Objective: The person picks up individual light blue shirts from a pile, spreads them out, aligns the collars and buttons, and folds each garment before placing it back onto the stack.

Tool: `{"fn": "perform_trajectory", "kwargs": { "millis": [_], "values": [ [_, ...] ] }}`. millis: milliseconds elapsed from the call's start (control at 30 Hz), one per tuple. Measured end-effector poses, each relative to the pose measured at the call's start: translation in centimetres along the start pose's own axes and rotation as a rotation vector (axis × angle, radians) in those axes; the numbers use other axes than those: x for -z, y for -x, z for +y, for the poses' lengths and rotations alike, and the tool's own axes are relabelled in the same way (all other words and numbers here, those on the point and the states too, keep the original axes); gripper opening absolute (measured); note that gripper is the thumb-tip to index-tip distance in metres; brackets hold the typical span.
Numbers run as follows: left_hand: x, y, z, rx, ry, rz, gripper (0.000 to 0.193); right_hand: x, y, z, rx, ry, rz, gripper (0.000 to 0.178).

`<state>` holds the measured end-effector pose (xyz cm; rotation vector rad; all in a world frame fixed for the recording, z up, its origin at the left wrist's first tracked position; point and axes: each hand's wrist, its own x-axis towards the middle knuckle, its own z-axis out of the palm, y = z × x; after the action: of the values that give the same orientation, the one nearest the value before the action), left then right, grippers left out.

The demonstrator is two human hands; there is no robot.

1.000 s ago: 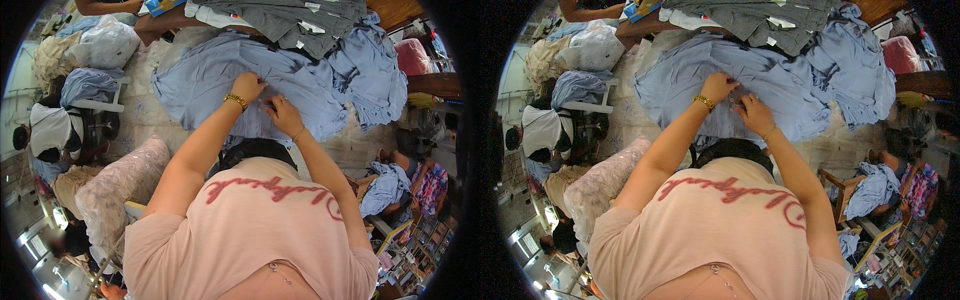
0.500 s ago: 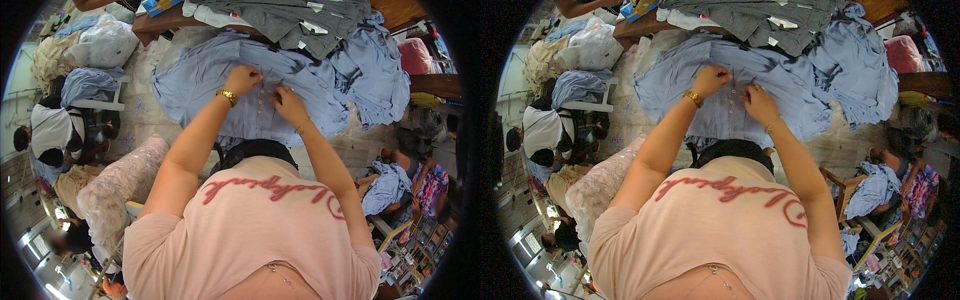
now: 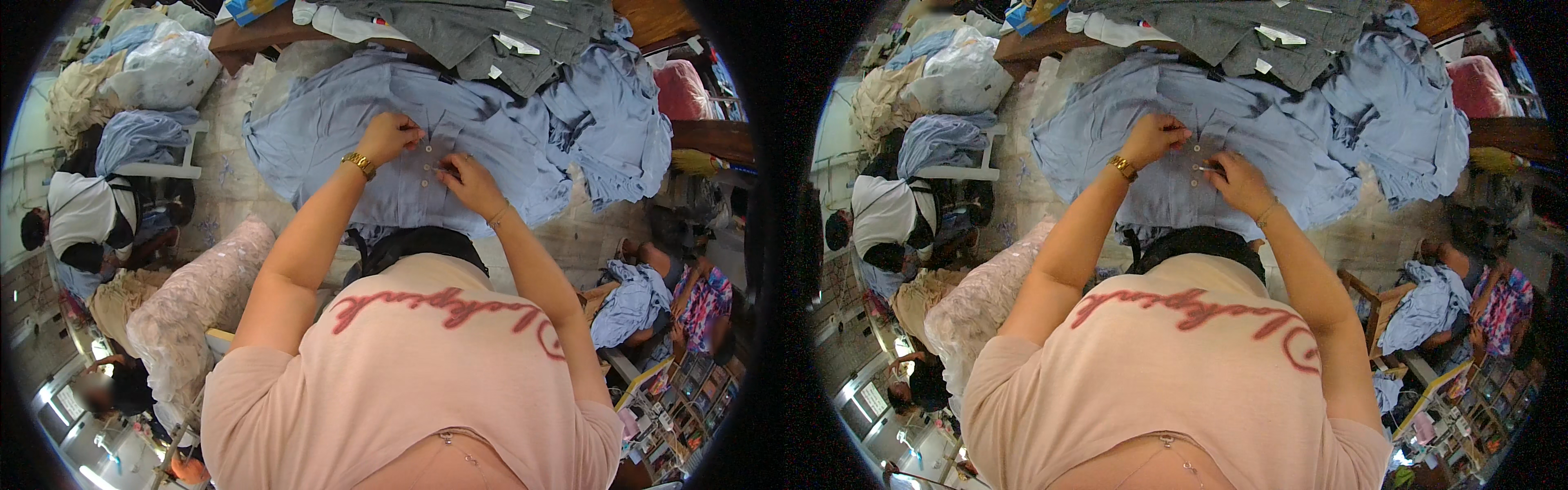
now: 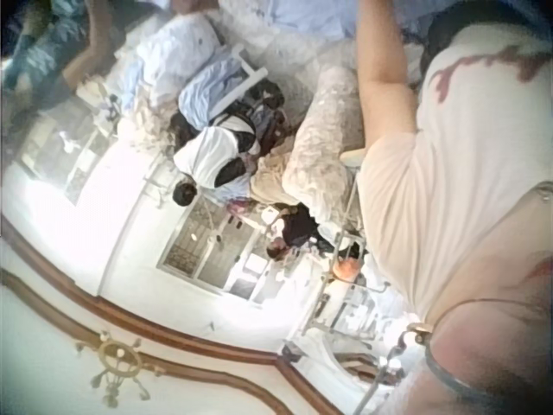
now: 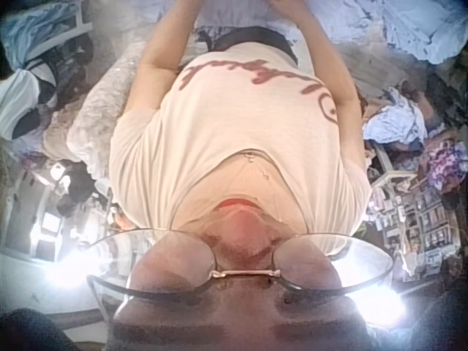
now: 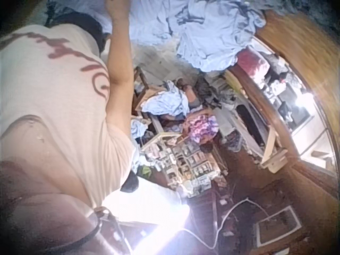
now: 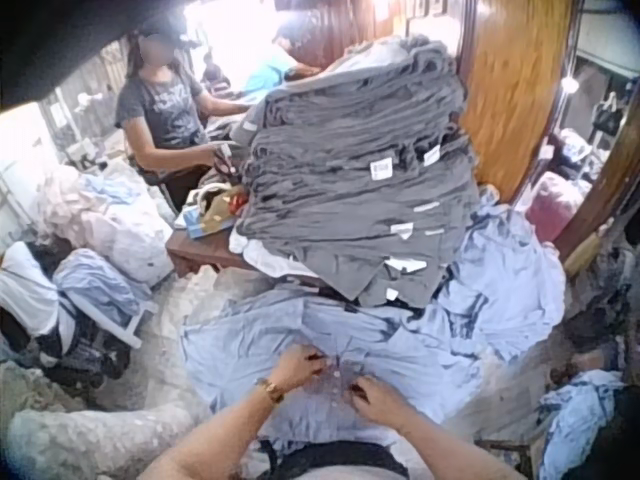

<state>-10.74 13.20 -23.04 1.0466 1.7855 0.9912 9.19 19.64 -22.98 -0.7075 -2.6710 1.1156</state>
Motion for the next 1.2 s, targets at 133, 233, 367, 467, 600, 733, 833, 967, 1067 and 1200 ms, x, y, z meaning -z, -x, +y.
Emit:
{"fn": "perform_trajectory", "kwargs": {
  "millis": [133,233,367,467,600,733,833,967,1067,1200],
  "values": [
    [0.2,0.7,0.9,-0.065,-0.046,0.036,0.023,0.0,-0.8,-1.8,-0.063,0.18,0.13,0.023],
    [0.1,0.8,1.6,-0.109,-0.071,0.015,0.026,0.3,-1.7,-2.8,-0.094,0.279,0.108,0.021],
    [0.1,0.7,1.9,-0.092,-0.1,0.012,0.026,0.6,-2.5,-3.4,-0.117,0.344,0.048,0.019],
    [0.1,0.4,1.9,-0.062,-0.037,0.049,0.025,0.5,-2.8,-3.3,-0.165,0.359,-0.002,0.02],
    [3.4,-1.8,-1.2,-0.135,0.32,0.516,0.023,0.6,-3.0,-1.4,-0.21,0.364,0.268,0.016],
    [8.2,-2.3,1.3,-0.204,-0.957,1.243,0.02,3.9,-3.7,1.6,-0.175,0.283,0.347,0.013],
    [9.1,-2.2,0.8,-0.372,-0.842,0.838,0.019,4.8,-4.7,4.5,-0.084,0.237,0.305,0.012],
    [6.2,-2.4,1.0,-0.533,-0.607,0.152,0.019,4.8,-5.7,4.4,-0.04,0.117,0.24,0.014],
    [3.7,-2.8,-0.4,-0.545,-0.72,0.057,0.016,4.2,-6.1,2.4,-0.096,-0.027,0.156,0.015],
    [4.0,-3.0,-1.0,-0.418,-0.619,0.122,0.016,3.9,-5.7,0.5,-0.124,-0.194,-0.076,0.017]
  ]
}}
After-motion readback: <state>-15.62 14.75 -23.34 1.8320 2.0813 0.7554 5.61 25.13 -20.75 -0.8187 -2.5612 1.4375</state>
